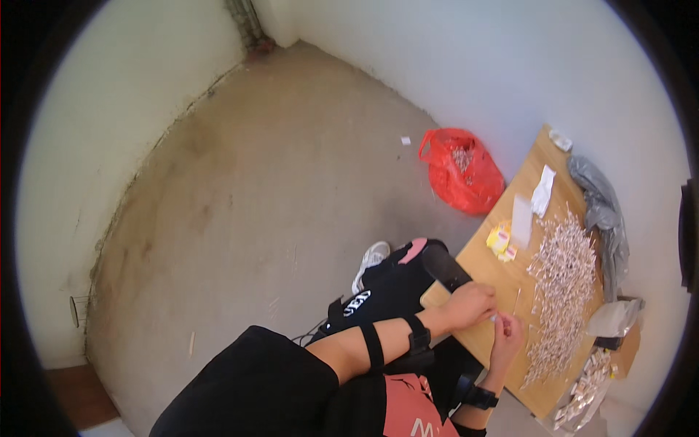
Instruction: Counting and placing cotton swabs into small plastic bags for packaging.
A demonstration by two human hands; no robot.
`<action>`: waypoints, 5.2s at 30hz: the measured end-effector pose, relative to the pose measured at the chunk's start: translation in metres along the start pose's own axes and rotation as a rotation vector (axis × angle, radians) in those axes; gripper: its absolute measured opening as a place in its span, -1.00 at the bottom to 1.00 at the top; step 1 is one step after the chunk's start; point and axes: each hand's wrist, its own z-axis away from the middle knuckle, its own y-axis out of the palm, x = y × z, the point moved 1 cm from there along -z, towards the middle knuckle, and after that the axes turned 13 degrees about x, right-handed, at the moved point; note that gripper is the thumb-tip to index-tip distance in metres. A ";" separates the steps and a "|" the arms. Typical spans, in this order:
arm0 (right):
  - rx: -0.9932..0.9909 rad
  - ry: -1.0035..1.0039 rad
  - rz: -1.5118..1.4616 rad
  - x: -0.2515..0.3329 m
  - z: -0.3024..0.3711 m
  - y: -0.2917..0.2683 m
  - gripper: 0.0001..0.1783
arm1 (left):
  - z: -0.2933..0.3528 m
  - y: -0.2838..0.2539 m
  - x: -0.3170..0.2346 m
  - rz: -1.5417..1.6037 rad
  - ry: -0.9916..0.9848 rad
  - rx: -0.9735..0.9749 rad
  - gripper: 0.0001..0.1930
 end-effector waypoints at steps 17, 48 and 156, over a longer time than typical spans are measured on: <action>-0.083 -0.019 -0.081 -0.015 0.011 0.016 -0.92 | 0.017 0.000 0.004 0.177 -0.044 -0.033 -0.87; -0.091 -0.013 -0.054 -0.006 0.009 0.018 -0.91 | 0.015 -0.008 -0.001 0.203 -0.090 -0.054 -0.89; 0.225 0.009 -1.299 -0.060 0.057 0.007 -0.65 | -0.012 -0.002 -0.106 0.181 0.041 0.158 -0.64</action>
